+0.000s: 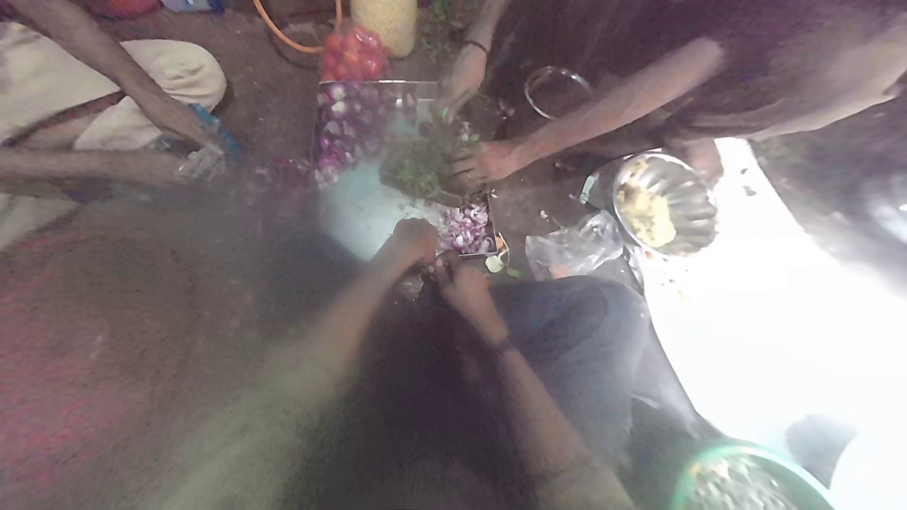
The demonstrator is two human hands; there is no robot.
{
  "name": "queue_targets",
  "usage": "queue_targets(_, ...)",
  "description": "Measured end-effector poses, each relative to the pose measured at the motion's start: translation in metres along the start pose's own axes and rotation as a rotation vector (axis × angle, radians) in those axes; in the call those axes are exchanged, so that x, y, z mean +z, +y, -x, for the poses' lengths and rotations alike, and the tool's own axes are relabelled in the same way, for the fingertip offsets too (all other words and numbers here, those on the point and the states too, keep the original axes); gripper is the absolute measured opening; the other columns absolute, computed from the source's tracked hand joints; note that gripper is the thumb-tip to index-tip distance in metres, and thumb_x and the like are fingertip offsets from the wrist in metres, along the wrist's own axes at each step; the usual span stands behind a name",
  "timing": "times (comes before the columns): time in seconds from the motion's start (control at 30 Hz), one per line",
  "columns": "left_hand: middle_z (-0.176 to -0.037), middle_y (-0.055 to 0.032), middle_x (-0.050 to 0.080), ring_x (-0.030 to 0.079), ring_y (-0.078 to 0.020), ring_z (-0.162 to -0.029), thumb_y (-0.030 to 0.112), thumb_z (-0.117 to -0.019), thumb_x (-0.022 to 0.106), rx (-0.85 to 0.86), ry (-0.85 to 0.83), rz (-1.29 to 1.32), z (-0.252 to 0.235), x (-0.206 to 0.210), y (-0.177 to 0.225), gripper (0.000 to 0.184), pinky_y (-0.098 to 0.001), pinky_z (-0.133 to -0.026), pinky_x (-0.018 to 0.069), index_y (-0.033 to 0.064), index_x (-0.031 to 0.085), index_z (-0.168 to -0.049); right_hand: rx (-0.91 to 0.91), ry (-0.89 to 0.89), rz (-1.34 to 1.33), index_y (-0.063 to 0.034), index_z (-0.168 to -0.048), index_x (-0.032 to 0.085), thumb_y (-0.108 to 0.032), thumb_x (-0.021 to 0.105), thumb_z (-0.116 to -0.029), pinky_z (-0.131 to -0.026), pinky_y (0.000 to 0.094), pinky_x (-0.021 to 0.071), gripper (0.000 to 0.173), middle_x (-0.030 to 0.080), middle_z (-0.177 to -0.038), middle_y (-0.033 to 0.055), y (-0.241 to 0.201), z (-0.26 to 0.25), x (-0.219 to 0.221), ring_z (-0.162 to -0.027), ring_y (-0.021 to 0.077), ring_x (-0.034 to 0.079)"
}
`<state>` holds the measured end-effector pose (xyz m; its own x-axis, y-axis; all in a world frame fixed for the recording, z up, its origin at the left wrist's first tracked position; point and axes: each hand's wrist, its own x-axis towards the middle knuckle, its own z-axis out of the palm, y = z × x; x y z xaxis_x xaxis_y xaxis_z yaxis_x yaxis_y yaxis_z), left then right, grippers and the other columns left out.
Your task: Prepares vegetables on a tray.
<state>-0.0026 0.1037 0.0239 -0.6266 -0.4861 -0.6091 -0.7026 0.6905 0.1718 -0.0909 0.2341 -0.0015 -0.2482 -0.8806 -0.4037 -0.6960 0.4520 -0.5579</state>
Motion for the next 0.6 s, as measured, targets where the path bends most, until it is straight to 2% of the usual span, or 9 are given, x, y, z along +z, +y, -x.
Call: queue_targets(0.6, -0.091, -0.0127, 0.07, 0.068, -0.034, -0.09, 0.022, -0.0876, 0.073, -0.021, 0.004, 0.017, 0.0022, 0.0003, 0.0013, 0.013, -0.0569, -0.069, 0.0532, 0.0092, 0.072, -0.089, -0.015, 0.008, 0.012, -0.0107, -0.12, 0.067, -0.041, 0.053, -0.1053, -0.086, 0.0525, 0.0556, 0.036, 0.072, -0.094, 0.0111, 0.0018, 0.0002, 0.0028, -0.092, 0.029, 0.07)
